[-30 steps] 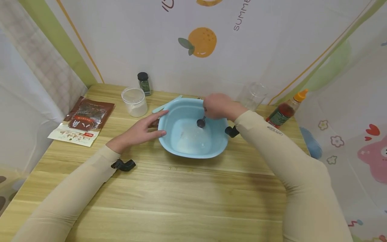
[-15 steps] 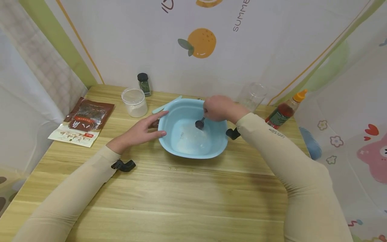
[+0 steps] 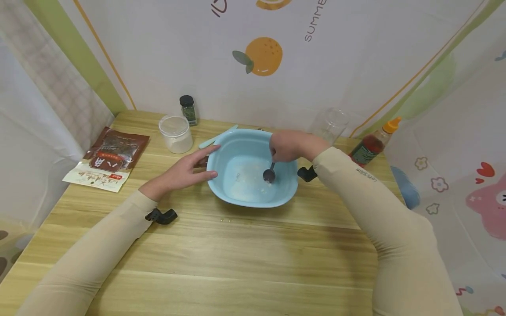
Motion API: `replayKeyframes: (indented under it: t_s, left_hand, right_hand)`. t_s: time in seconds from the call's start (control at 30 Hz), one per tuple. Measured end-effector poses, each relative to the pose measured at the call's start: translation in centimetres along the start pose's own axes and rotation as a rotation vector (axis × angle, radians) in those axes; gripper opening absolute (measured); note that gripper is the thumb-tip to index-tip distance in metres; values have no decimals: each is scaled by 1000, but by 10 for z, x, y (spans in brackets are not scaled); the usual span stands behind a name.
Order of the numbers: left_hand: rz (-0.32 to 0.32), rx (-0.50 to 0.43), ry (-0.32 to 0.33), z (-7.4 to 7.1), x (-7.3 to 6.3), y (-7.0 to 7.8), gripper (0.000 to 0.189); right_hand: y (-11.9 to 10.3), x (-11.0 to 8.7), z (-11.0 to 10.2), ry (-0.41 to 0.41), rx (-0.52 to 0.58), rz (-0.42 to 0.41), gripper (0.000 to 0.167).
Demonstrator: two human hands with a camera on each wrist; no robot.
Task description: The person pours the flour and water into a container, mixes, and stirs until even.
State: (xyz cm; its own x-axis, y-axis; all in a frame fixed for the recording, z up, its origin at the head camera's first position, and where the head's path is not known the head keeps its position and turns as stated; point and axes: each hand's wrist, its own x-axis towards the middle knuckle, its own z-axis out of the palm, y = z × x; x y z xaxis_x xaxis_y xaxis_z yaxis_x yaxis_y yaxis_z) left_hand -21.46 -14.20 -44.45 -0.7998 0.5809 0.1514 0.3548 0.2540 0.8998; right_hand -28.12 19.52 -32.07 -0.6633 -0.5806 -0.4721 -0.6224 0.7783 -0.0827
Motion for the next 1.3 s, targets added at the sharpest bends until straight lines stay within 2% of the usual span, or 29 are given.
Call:
replayKeyframes:
  t_s: [0.23, 0.43, 0.63, 0.83, 1.1, 1.3]
  left_hand:
    - [-5, 0, -4, 0, 0, 0, 88]
    - [-3, 0, -3, 1, 0, -1, 87]
    - [-8, 0, -4, 0, 0, -1, 87]
    - [-8, 5, -1, 0, 0, -2, 86]
    - [-13, -8, -5, 1, -1, -2, 87]
    - [-6, 2, -1, 1, 0, -2, 86]
  right_hand:
    - [-2, 4, 3, 184, -38, 61, 21]
    - [-4, 7, 7, 235, 6, 4, 16]
    - [-4, 3, 3, 206, -23, 22, 20]
    - [0, 1, 3, 104, 15, -40, 16]
    - [0, 3, 7, 214, -4, 70, 17]
    - [-3, 3, 9, 195, 33, -2, 16]
